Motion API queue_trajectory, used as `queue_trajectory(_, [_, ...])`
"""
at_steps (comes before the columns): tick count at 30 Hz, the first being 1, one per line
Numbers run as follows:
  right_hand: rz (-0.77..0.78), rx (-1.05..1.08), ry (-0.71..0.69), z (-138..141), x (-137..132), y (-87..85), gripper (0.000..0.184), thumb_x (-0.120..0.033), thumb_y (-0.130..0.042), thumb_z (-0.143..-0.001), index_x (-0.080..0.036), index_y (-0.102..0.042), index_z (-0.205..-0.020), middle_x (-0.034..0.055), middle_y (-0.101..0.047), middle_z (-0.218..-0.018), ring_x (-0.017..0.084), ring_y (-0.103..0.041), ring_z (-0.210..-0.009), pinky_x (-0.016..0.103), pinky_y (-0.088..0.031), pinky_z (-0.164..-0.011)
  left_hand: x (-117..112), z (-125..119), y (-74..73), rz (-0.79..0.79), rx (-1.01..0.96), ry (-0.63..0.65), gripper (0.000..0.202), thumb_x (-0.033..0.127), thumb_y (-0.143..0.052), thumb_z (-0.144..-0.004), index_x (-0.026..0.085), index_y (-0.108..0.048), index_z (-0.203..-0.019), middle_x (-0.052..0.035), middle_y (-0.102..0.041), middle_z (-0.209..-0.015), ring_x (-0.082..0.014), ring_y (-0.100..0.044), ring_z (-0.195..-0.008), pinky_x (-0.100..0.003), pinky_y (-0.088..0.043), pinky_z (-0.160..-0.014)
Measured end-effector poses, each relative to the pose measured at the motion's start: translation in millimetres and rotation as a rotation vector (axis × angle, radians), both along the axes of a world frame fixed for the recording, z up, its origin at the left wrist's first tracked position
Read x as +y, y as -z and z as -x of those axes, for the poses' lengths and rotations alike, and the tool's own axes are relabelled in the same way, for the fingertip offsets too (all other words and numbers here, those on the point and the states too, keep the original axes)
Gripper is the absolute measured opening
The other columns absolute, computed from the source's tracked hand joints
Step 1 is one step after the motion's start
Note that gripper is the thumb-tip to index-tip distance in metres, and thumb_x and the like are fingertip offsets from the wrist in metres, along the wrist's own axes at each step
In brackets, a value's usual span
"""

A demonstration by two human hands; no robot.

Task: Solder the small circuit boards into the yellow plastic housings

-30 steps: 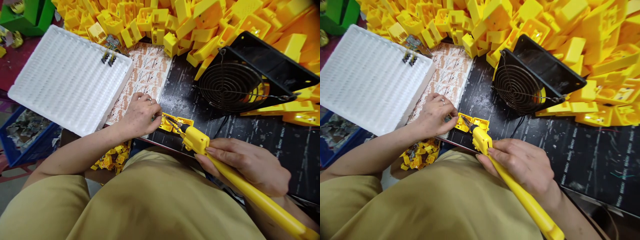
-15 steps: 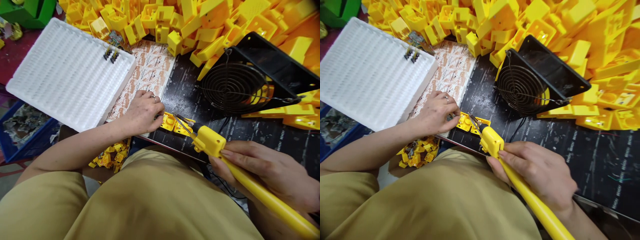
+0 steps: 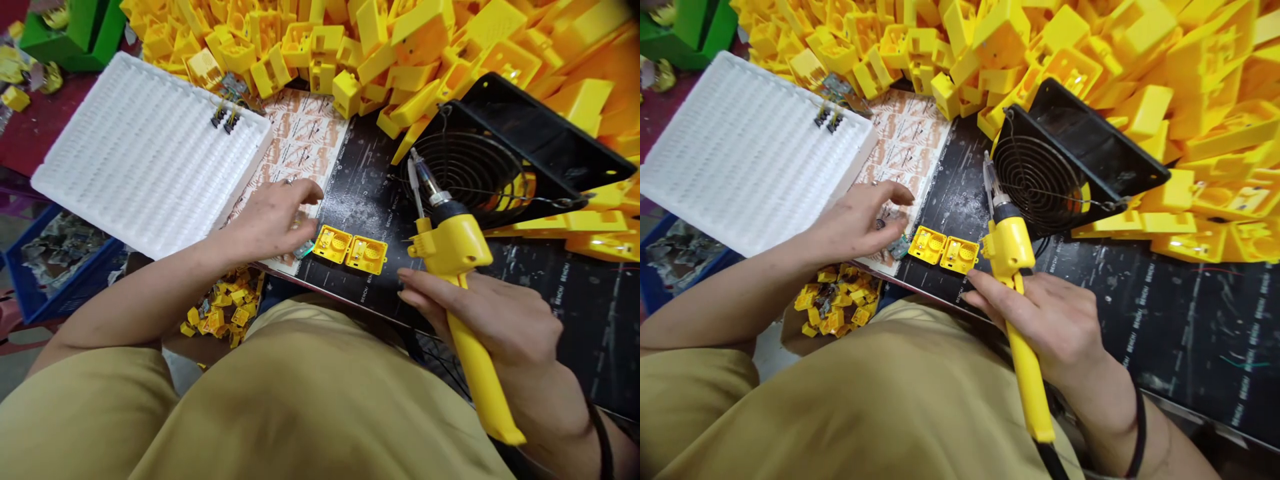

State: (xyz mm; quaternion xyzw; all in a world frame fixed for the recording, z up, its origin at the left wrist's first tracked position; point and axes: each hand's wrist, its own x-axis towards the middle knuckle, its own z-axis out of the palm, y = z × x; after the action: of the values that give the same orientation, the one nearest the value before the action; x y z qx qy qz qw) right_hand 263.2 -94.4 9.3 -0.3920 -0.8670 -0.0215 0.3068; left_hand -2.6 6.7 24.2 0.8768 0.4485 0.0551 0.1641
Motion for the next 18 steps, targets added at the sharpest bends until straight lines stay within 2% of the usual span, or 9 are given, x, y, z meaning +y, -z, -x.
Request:
queue_trajectory(2, [0.005, -0.002, 0.001, -2, 6, 9.4, 0.032, -0.017, -0.072, -0.082, -0.020, -0.059, -0.111, -0.0028, -0.063, -0.070, 0.010, -0.057, -0.056, 0.021, -0.047, -0.057, -1, 3, -0.6, 0.014, -0.076, 0.073, 0.041, 0.030, -0.050, -0.087, 0.012, -0.053, -0.123, -0.0121, -0.065, -0.121, -0.0243, -0.061, -0.109, -0.039, -0.046, -0.096])
queue_trajectory(6, [0.043, 0.002, -0.053, 4, 18, 26.2, 0.042, -0.025, -0.073, -0.081, -0.019, -0.054, -0.118, 0.0036, -0.066, -0.083, 0.019, -0.065, -0.072, 0.029, -0.055, -0.066, -12, -5, 19.0, -0.036, -0.112, 0.420, 0.054, 0.031, -0.059, -0.088, 0.004, -0.046, -0.132, -0.0196, -0.056, -0.135, -0.0260, -0.051, -0.126, -0.034, -0.043, -0.106])
queue_trajectory(9, [0.057, 0.005, -0.088, 14, 25, 38.6, 0.036, -0.020, -0.065, -0.087, -0.019, -0.051, -0.121, 0.0076, -0.068, -0.097, 0.022, -0.067, -0.082, 0.031, -0.057, -0.068, -15, -8, 30.3, -0.127, 0.043, 0.497, 0.043, 0.019, -0.048, -0.093, 0.006, -0.047, -0.135, -0.0170, -0.062, -0.126, -0.0241, -0.058, -0.114, -0.032, -0.048, -0.095])
queue_trajectory(12, [0.075, 0.051, -0.037, 23, 24, 50.5, 0.034, -0.025, -0.060, -0.091, -0.019, -0.050, -0.123, 0.0082, -0.067, -0.100, 0.023, -0.067, -0.090, 0.033, -0.058, -0.071, -13, 6, 20.1, -0.110, 0.210, 0.481, 0.040, 0.020, -0.048, -0.094, 0.010, -0.051, -0.132, -0.0146, -0.068, -0.111, -0.0234, -0.063, -0.098, -0.034, -0.050, -0.085])
queue_trajectory(14, [0.097, 0.077, -0.012, 27, 22, 57.2, 0.035, -0.026, -0.060, -0.091, -0.020, -0.050, -0.124, 0.0082, -0.066, -0.105, 0.023, -0.066, -0.097, 0.033, -0.058, -0.078, -3, 23, 4.6, -0.026, 0.235, 0.456, 0.047, 0.034, -0.058, -0.090, 0.013, -0.052, -0.131, -0.0128, -0.068, -0.112, -0.0242, -0.063, -0.098, -0.037, -0.049, -0.087])
queue_trajectory(15, [0.106, 0.079, -0.015, 29, 21, 60.0, 0.035, -0.025, -0.060, -0.091, -0.021, -0.050, -0.124, 0.0080, -0.066, -0.107, 0.022, -0.066, -0.098, 0.033, -0.057, -0.079, 6, 32, -3.7, 0.009, 0.221, 0.404, 0.051, 0.042, -0.061, -0.088, 0.015, -0.053, -0.130, -0.0117, -0.068, -0.114, -0.0241, -0.063, -0.099, -0.038, -0.048, -0.090])
queue_trajectory(16, [0.108, 0.074, -0.023, 31, 21, 62.5, 0.035, -0.024, -0.060, -0.091, -0.021, -0.050, -0.125, 0.0078, -0.066, -0.108, 0.021, -0.066, -0.097, 0.032, -0.057, -0.078, 18, 41, -11.6, 0.010, 0.199, 0.311, 0.052, 0.047, -0.060, -0.087, 0.016, -0.055, -0.128, -0.0107, -0.068, -0.116, -0.0236, -0.063, -0.100, -0.039, -0.047, -0.093])
queue_trajectory(18, [0.098, 0.061, -0.028, 35, 23, 66.1, 0.035, -0.024, -0.059, -0.092, -0.022, -0.049, -0.125, 0.0075, -0.066, -0.107, 0.020, -0.066, -0.092, 0.030, -0.057, -0.074, 52, 55, -23.9, -0.098, 0.178, 0.024, 0.043, 0.047, -0.054, -0.091, 0.017, -0.061, -0.121, -0.0099, -0.067, -0.119, -0.0236, -0.062, -0.104, -0.042, -0.044, -0.097])
